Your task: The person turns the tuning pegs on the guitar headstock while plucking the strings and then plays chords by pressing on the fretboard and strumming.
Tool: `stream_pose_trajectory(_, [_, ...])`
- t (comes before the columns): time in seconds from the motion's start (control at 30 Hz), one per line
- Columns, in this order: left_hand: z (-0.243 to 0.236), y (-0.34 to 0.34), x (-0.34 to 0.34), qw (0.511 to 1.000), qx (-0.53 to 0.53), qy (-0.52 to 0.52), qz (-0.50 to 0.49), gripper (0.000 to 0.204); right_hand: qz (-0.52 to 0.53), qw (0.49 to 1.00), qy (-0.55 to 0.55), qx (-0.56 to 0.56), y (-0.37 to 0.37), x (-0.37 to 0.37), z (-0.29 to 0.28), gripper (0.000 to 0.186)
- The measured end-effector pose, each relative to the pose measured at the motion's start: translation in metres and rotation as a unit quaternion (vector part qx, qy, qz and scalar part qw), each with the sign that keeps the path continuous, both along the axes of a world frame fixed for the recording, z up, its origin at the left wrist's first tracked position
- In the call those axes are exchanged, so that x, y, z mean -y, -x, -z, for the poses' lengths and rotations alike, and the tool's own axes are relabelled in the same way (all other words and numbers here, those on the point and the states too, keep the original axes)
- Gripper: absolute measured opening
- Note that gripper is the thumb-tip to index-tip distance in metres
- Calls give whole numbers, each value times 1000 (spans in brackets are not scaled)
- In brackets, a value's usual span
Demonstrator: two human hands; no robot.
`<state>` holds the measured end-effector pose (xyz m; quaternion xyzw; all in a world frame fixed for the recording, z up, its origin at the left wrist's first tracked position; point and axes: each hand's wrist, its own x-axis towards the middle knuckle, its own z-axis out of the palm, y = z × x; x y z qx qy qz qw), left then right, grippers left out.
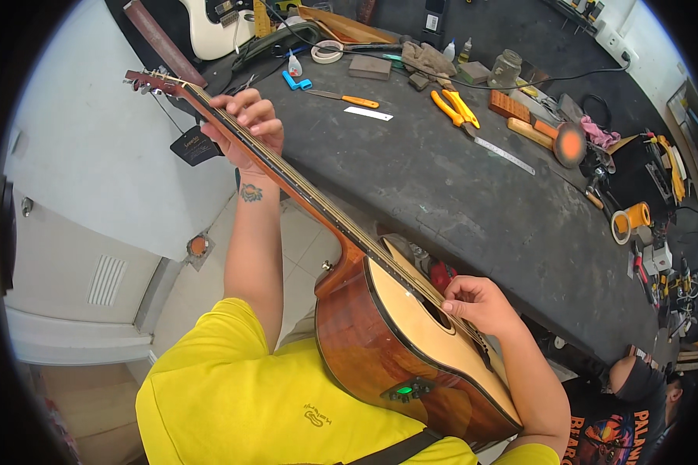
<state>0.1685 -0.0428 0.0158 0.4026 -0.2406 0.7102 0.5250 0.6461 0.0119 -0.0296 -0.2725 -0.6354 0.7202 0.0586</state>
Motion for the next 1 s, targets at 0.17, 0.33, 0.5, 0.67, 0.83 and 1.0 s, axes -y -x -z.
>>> stream_pose_trajectory(0.17, [29,-15,-4,997,-66,-22,35,39,10,1000,16,-1,1,4,4,20])
stream_pose_trajectory(0.33, [0,0,14,997,-45,39,-44,37,13,1000,19,3,-2,3,-1,19])
stream_pose_trajectory(0.5, [-30,29,20,988,26,82,-129,37,5,1000,14,2,1,2,-2,19])
stream_pose_trajectory(0.67, [-40,32,28,953,61,217,-202,15,8,999,25,25,2,2,-6,20])
stream_pose_trajectory(0.83, [-43,39,34,946,37,241,-213,18,1,999,-15,47,2,2,-9,17])
stream_pose_trajectory(1.0, [-51,55,33,953,31,235,-189,19,-24,995,-49,79,-1,-2,-23,12])
